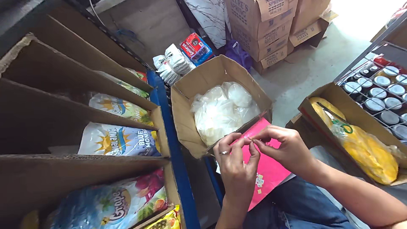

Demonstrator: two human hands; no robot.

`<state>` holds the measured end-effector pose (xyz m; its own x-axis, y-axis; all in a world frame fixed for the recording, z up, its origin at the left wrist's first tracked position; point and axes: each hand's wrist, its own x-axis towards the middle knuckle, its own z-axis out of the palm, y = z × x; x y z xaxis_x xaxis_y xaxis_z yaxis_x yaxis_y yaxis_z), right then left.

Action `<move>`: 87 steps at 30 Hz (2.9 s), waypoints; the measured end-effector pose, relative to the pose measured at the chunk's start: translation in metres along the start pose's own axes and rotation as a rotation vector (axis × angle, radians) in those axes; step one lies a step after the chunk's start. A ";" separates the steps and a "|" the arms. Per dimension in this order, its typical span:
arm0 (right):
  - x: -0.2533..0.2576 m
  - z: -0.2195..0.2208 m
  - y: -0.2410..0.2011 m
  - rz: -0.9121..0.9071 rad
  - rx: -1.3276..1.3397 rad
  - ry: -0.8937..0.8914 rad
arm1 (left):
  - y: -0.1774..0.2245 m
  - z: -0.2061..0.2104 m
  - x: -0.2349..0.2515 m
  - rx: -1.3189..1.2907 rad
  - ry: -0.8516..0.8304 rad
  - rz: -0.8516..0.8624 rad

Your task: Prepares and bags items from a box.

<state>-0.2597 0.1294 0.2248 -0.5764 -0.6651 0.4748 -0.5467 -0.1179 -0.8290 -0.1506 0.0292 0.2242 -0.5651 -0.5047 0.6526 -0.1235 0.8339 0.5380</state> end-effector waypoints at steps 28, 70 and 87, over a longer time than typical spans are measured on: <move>0.093 0.051 0.145 0.437 -0.539 -0.401 | -0.051 -0.006 0.006 -0.726 -0.053 -0.675; 0.061 0.050 0.109 0.472 0.249 -0.150 | -0.226 0.030 0.105 -0.107 -0.287 -0.889; 0.077 0.017 0.129 0.732 0.577 -0.021 | -0.365 0.140 0.082 0.574 -0.797 -1.069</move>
<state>-0.3639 0.0507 0.1493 -0.6442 -0.7309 -0.2254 0.3383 -0.0080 -0.9410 -0.2666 -0.2854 0.0068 -0.2665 -0.8342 -0.4827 -0.9634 0.2154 0.1595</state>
